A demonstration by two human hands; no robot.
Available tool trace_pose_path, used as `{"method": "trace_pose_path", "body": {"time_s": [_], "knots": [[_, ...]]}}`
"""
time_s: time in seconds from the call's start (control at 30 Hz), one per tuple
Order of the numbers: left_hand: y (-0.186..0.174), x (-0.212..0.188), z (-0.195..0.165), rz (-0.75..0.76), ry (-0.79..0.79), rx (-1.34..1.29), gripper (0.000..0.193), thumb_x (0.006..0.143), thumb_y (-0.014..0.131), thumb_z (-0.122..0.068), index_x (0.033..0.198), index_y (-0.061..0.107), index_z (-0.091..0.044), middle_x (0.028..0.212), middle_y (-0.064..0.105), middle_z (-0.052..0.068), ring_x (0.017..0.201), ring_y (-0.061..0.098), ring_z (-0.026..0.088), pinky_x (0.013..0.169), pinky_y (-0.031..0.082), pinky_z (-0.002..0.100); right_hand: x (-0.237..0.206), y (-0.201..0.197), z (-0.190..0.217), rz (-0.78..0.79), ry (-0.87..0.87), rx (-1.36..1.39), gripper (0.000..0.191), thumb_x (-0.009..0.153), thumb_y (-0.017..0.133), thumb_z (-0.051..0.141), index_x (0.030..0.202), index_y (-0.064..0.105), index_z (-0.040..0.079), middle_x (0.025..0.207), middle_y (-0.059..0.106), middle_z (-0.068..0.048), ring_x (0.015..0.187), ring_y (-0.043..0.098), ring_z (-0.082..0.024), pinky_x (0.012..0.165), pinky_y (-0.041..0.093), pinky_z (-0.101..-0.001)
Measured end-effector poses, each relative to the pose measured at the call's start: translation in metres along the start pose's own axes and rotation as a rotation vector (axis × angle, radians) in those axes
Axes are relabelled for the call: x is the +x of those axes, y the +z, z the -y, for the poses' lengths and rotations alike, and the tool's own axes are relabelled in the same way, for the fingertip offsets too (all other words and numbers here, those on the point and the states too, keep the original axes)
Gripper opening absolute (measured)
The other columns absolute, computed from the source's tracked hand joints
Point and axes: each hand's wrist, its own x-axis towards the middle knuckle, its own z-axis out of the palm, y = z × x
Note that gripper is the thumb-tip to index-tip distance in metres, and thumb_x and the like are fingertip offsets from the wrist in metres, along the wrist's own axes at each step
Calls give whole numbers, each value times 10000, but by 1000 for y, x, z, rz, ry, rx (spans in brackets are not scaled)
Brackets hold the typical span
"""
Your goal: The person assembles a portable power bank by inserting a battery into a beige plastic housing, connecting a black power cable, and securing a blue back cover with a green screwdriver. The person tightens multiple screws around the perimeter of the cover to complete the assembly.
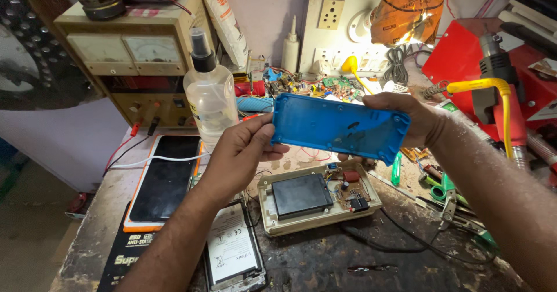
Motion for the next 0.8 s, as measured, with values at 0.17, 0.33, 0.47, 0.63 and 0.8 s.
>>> {"method": "trace_pose_path", "body": {"time_s": [0.17, 0.33, 0.47, 0.63, 0.8], "knots": [[-1, 0, -1, 2, -2, 14, 417, 1049, 504, -216, 1391, 596, 6, 1078, 740, 67, 903, 741, 140, 831, 628, 295, 3, 3, 0, 19, 17, 32, 819, 985, 520, 547, 1455, 475, -122, 1283, 637, -406, 1064, 706, -393, 881, 597, -450], [-3, 1, -2, 22, -1, -2, 415, 1052, 503, -213, 1399, 589, -4, 1081, 733, 62, 909, 743, 139, 836, 629, 290, 1, 5, 1, 17, 9, -10, 832, 975, 514, 558, 1455, 462, -119, 1283, 626, -412, 1073, 711, -391, 888, 602, -437], [-6, 0, -1, 63, 2, -14, 407, 1050, 505, -222, 1387, 583, -6, 1096, 723, 56, 911, 745, 141, 827, 627, 292, -2, 5, 0, -11, 13, -8, 821, 983, 510, 553, 1442, 473, -127, 1261, 643, -413, 1017, 725, -397, 829, 609, -454], [-13, -1, 0, 99, -12, -10, 411, 1044, 506, -337, 1285, 622, -24, 1034, 717, 49, 880, 754, 146, 779, 633, 292, -2, 7, -2, -6, 29, -17, 814, 974, 523, 544, 1396, 504, -152, 1233, 666, -362, 983, 736, -358, 863, 624, -451], [-15, -1, 0, 96, -29, 24, 474, 1045, 488, -462, 1123, 653, -24, 950, 714, 46, 821, 758, 139, 725, 629, 289, 1, 11, -1, 28, 64, -52, 846, 954, 541, 581, 1365, 552, -158, 1192, 701, -349, 912, 751, -342, 775, 627, -422]]}}
